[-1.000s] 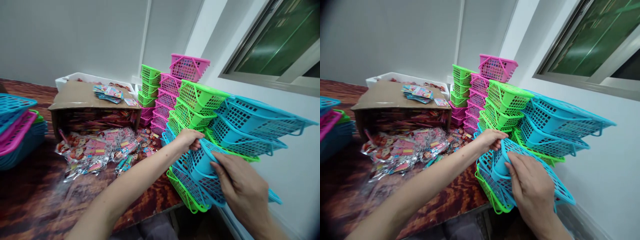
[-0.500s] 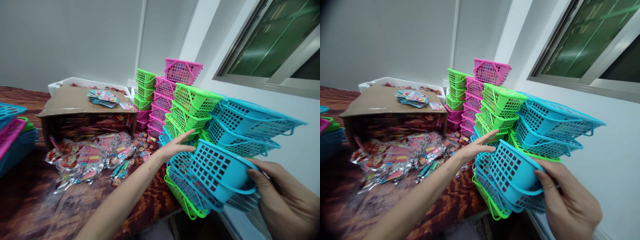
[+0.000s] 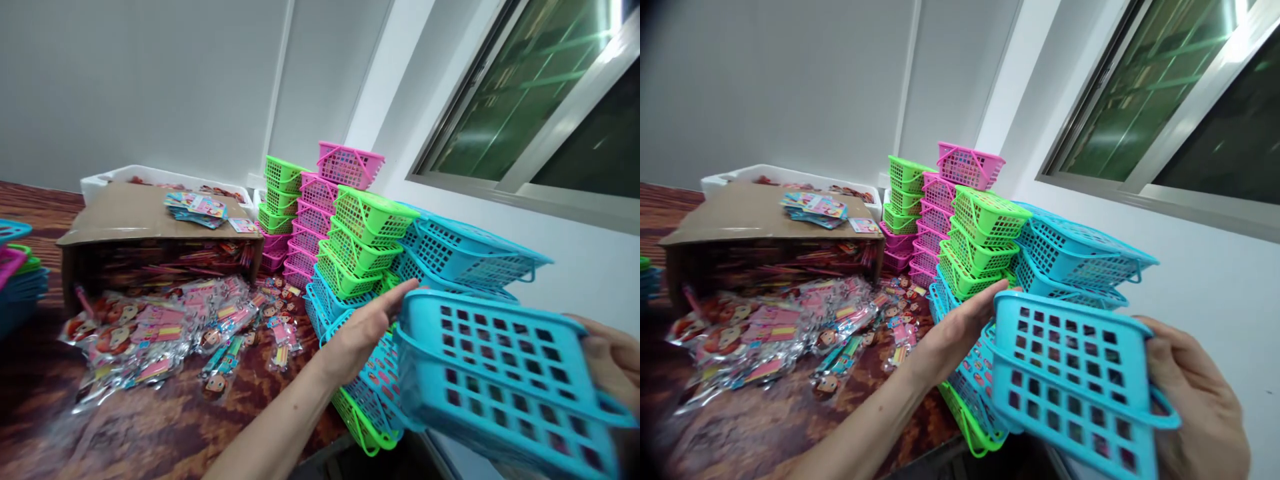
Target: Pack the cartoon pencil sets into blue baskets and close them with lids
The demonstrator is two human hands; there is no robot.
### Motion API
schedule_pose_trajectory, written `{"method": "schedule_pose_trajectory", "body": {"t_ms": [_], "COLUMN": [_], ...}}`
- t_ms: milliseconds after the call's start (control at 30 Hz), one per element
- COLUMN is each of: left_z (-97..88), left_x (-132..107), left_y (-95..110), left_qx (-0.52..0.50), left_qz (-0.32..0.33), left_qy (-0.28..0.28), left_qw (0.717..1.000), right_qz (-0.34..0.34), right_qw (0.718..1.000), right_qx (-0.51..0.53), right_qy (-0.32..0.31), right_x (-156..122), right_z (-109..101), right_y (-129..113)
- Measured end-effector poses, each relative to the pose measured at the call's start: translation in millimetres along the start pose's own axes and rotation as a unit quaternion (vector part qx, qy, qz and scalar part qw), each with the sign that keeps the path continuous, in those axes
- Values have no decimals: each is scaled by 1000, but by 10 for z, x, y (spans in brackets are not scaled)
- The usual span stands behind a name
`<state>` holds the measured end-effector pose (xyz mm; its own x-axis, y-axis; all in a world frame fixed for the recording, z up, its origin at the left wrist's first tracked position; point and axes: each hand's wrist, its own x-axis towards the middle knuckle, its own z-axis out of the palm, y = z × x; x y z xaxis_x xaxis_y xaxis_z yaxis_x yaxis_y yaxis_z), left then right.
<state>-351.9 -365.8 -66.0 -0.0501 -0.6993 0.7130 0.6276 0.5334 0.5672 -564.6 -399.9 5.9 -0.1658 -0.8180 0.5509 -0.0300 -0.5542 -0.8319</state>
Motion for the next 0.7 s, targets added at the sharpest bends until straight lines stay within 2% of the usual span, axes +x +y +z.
{"method": "schedule_pose_trajectory", "body": {"t_ms": [67, 133, 200, 267, 367, 500, 567, 700], "left_z": [71, 184, 312, 395, 357, 164, 123, 144], "left_x": [-116, -251, -384, -493, -605, -726, -789, -914], "left_y": [218, 400, 493, 493, 410, 375, 400, 504], "left_qx": [83, 202, 311, 378, 409, 387, 405, 439], "left_qz": [-13, -56, -83, -76, -58, -48, -35, -24], "left_qy": [-81, -96, -46, 34, 127, 158, 164, 188], "left_qw": [993, 973, 946, 922, 902, 907, 899, 878], "right_qz": [24, 41, 56, 69, 71, 88, 110, 99], "right_qw": [1000, 998, 997, 995, 992, 976, 964, 961], "right_qx": [4, 14, 32, 54, 73, 92, 94, 86], "right_qy": [-15, -34, -45, -50, -72, -179, -221, -242], "right_x": [95, 135, 102, 18, -128, -286, -361, -530], "right_z": [-42, -34, 44, 172, 383, 588, 659, 748], "right_y": [-47, -61, -55, -43, -42, -74, -83, -73]}}
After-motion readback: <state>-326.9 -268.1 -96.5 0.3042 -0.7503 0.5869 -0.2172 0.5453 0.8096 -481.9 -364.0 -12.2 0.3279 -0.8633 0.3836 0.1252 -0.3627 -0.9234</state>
